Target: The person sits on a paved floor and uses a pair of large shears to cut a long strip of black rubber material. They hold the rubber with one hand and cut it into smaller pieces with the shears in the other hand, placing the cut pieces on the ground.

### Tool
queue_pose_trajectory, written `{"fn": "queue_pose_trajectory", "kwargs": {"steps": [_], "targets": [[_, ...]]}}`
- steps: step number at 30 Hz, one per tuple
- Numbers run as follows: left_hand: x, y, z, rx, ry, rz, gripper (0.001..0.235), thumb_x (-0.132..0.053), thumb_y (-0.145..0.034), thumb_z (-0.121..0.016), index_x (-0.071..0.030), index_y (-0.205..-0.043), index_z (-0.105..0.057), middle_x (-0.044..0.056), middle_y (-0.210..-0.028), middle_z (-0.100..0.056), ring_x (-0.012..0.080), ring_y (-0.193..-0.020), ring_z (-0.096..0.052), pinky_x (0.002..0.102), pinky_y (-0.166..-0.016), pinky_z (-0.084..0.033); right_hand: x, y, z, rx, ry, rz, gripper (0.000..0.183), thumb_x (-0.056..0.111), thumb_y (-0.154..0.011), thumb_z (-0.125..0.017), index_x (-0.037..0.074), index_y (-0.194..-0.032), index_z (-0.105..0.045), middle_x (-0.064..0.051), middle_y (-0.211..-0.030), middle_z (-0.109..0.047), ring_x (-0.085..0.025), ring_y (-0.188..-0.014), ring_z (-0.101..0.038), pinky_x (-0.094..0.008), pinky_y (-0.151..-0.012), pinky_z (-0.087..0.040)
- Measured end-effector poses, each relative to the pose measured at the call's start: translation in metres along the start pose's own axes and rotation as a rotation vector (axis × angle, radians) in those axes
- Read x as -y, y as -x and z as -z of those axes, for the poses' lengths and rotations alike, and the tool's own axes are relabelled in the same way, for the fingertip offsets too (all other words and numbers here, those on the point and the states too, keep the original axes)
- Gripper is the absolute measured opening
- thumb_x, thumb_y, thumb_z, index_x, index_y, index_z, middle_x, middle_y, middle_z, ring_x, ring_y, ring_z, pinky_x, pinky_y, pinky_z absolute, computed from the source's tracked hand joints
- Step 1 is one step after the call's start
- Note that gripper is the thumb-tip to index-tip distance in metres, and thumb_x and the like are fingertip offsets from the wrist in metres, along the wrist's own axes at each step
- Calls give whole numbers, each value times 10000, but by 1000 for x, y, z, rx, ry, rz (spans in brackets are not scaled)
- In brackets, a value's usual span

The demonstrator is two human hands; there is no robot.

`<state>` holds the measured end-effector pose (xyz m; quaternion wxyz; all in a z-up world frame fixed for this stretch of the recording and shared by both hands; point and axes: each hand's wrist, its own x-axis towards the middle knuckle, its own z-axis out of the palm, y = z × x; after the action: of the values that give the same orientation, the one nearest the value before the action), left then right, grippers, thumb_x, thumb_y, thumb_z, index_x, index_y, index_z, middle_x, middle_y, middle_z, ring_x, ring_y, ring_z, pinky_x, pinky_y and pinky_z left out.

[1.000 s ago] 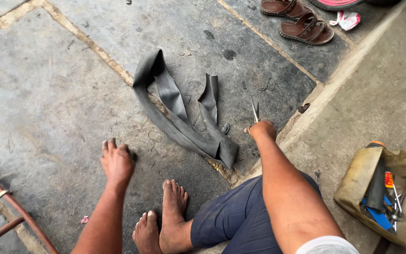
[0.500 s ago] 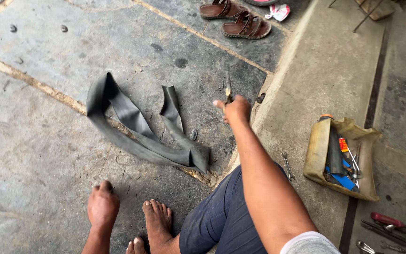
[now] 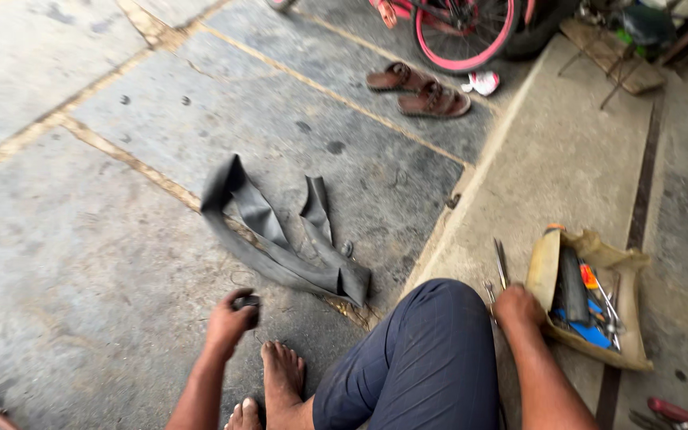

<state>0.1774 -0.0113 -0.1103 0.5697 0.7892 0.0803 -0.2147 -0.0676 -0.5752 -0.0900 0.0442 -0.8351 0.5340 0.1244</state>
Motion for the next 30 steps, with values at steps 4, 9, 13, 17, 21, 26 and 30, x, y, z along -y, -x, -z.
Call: {"fn": "queue_pose_trajectory", "kwargs": {"steps": [4,9,13,17,21,26,30], "targets": [[-55,37,-25,140,3,-2,486,-3,-834,-654,-111,-1306,-681,163,-873,-724,222,-667,-717,349,-610,-612,3,13,9,196,91,27,486,292,-875,-771,129,-1324,-681,-174,-1389,-657,-389,-1285,-630,-527,-1039,-542],[-135,66,4,143,-170,-145,522,-16,-849,-613,-138,-1356,-645,115,-892,-735,187,-676,-738,334,-634,-636,54,47,110,125,19,152,433,346,-950,-715,102,-1308,-710,-182,-1326,-714,-370,-1213,-701,-507,-987,-588],[-208,80,54,96,-423,-218,444,-82,-916,-483,-164,-1287,-711,154,-734,-728,185,-593,-705,357,-603,-612,130,109,167,-61,-287,483,672,420,-922,-725,108,-1475,-507,-225,-1312,-653,-385,-1184,-658,-513,-982,-542],[-276,105,90,99,-801,-374,357,-107,-921,-493,-173,-1107,-790,131,-815,-776,226,-700,-733,388,-679,-611,221,194,143,70,-210,916,578,381,-852,-759,128,-1351,-615,-178,-1299,-660,-351,-1205,-635,-495,-1025,-497],[-304,137,92,105,-1063,-601,293,-95,-843,-572,-172,-1025,-789,75,-945,-779,282,-840,-740,406,-770,-594,281,279,60,363,144,1138,607,503,-861,-709,81,-1297,-687,-188,-1314,-675,-353,-1222,-650,-475,-1023,-529],[-286,168,92,127,-1178,-585,214,-112,-864,-597,-158,-977,-773,96,-940,-767,310,-852,-729,441,-764,-582,247,331,-47,685,379,1174,783,691,-1009,-478,11,-1386,-569,-220,-1437,-526,-400,-1321,-526,-530,-1103,-410],[-286,153,80,214,-1323,-522,181,-103,-887,-595,-134,-954,-760,130,-915,-747,347,-855,-716,478,-750,-573,208,347,-41,611,369,1141,753,670,-999,-378,38,-1246,-705,-199,-1320,-658,-359,-1254,-612,-490,-1072,-452]]}}
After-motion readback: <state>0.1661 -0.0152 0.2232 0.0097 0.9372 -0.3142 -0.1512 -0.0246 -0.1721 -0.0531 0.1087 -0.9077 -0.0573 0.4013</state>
